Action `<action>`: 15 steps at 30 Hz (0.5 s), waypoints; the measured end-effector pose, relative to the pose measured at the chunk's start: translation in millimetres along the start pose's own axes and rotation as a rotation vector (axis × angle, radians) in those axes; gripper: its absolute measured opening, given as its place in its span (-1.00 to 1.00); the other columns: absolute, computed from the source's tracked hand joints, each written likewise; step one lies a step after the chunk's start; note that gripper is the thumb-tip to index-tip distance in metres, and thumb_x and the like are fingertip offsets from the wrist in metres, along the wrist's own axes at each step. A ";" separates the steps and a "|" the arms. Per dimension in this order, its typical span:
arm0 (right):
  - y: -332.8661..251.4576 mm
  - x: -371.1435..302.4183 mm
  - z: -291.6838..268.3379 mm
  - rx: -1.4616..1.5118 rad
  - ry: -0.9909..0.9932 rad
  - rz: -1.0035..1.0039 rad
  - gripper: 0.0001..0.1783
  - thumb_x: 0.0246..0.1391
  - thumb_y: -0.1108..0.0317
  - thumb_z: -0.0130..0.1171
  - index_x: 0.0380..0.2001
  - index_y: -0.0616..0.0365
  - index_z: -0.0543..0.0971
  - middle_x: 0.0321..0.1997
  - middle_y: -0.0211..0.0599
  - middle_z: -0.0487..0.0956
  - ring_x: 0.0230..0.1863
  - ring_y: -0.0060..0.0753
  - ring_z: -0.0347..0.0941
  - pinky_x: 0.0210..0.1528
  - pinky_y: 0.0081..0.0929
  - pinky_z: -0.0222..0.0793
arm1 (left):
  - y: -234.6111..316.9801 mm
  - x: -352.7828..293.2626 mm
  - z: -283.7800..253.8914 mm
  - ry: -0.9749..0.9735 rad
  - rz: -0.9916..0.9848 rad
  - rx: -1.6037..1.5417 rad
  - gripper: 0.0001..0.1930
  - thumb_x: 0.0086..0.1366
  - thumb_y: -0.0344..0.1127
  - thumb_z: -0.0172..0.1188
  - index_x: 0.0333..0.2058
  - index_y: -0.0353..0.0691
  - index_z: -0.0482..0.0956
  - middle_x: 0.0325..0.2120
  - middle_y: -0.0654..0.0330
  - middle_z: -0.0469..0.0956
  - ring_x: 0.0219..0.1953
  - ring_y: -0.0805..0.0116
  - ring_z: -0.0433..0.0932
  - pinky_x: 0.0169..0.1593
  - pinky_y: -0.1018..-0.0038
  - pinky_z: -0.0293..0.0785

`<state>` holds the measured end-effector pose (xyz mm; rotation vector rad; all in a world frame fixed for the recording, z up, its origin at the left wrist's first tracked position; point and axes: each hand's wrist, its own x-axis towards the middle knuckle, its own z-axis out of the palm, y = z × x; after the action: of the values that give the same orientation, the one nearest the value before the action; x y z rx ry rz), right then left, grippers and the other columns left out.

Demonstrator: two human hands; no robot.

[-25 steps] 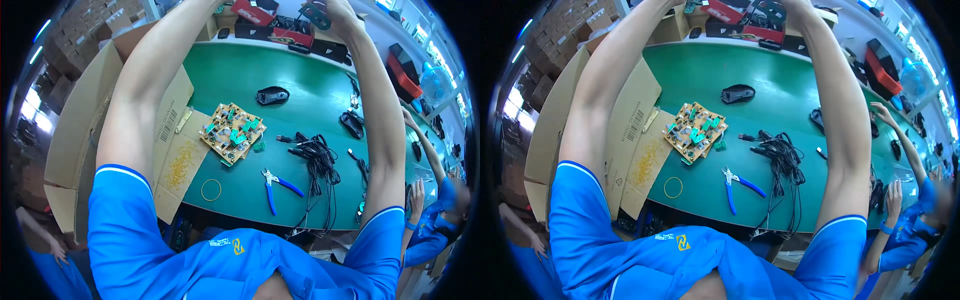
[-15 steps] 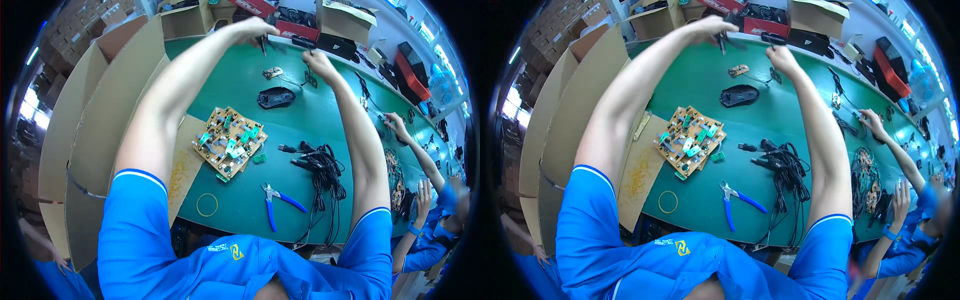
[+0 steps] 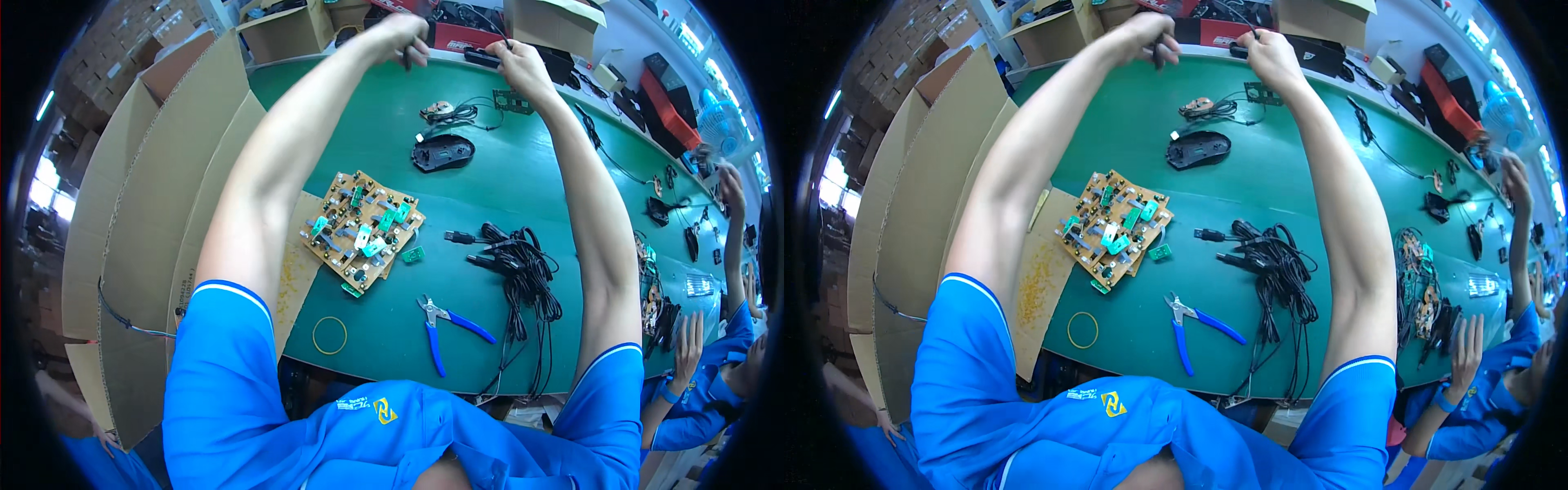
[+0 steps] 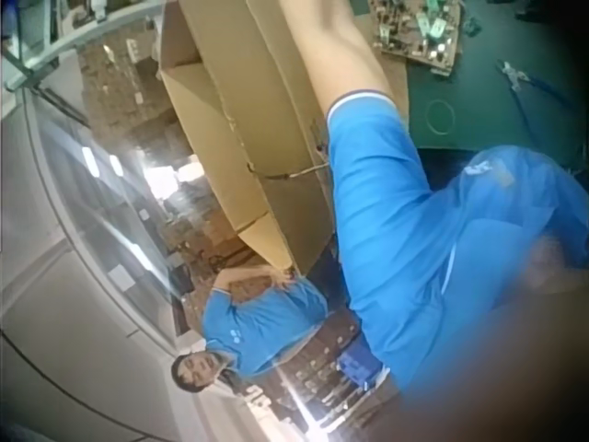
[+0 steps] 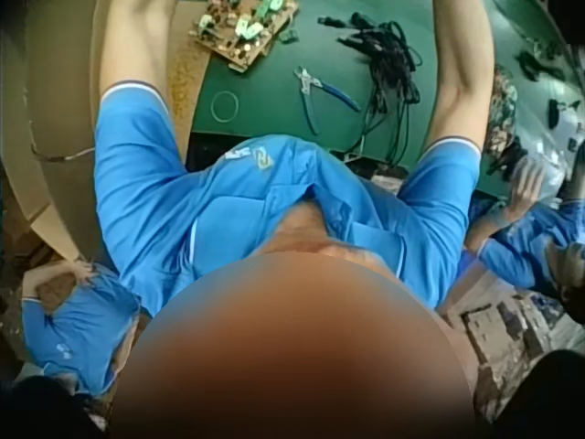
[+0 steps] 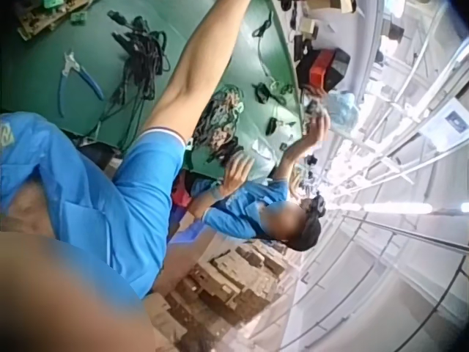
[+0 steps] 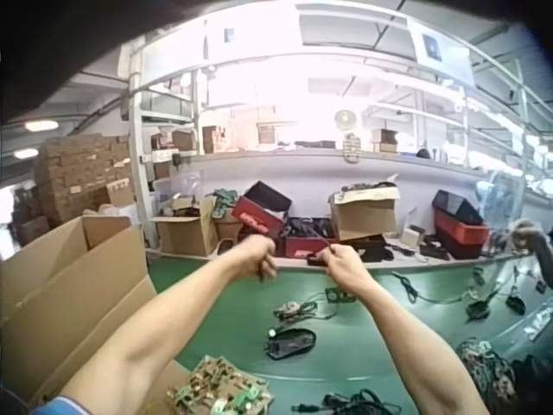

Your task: Trimming excess material from printed circuit boards using pliers and organizing electronic wire harnesses.

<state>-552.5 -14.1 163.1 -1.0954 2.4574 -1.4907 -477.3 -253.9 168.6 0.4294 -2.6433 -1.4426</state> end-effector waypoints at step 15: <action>28.5 -35.7 13.3 -0.707 -0.235 -0.167 -0.71 0.12 0.31 0.09 -0.32 0.30 0.69 -0.31 -0.05 0.69 -0.36 -0.02 0.62 -0.20 -0.17 0.55 | -24.9 -59.3 57.4 0.127 0.163 0.445 -0.61 0.10 -0.03 0.41 -0.36 -0.31 0.70 -0.52 0.13 0.61 -0.48 0.36 0.58 -0.33 0.37 0.54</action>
<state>-536.0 5.3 123.0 -1.4905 2.8227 -0.4385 -428.4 -202.9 119.2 0.3160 -2.8053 -0.7504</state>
